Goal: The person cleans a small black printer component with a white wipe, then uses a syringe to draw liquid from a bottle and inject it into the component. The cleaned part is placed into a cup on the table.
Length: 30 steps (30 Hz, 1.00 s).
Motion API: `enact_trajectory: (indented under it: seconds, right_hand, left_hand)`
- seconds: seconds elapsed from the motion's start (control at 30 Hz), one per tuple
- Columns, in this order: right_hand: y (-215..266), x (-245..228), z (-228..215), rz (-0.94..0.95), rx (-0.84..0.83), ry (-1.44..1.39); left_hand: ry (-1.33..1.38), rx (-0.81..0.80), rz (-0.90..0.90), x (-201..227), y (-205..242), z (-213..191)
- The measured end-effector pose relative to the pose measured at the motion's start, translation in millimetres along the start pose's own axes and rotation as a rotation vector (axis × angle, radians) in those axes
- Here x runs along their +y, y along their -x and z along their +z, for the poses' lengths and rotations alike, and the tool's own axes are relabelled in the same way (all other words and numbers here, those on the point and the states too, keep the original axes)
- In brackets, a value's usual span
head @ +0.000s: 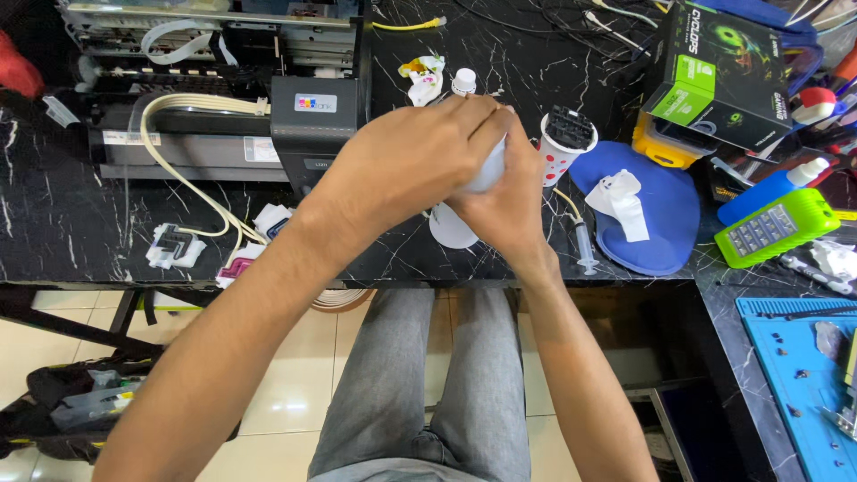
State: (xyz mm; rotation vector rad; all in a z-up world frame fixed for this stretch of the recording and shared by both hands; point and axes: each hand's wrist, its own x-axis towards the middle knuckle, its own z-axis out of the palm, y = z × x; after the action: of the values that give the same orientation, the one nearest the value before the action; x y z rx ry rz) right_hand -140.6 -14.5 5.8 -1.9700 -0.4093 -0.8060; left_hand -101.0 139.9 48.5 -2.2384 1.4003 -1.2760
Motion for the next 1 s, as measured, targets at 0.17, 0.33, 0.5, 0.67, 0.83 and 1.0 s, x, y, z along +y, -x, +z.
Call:
enact_trajectory:
  seconds: [0.17,0.33,0.5,0.67,0.83,1.0]
  right_hand:
    - [3,23,6,-0.152,0.051,0.12]
    - [2,27,5,-0.182,0.078,0.178]
    - [1,23,5,-0.166,0.055,0.144]
    - [-1,24,4,-0.16,0.029,0.127]
    - [-2,22,4,-0.12,0.031,0.136]
    - [-1,22,6,-0.062,0.028,0.16]
  left_hand:
    - [-0.238,0.063,0.059,8,0,0]
    - [-0.313,0.122,0.074,4,-1,-1]
    - [-0.346,0.152,0.14,0,-3,2]
    - [-0.293,0.269,0.127,-4,-12,6]
    - [-0.23,0.179,0.127,-6,-4,10]
    - [0.155,0.082,-0.022,-5,-1,6]
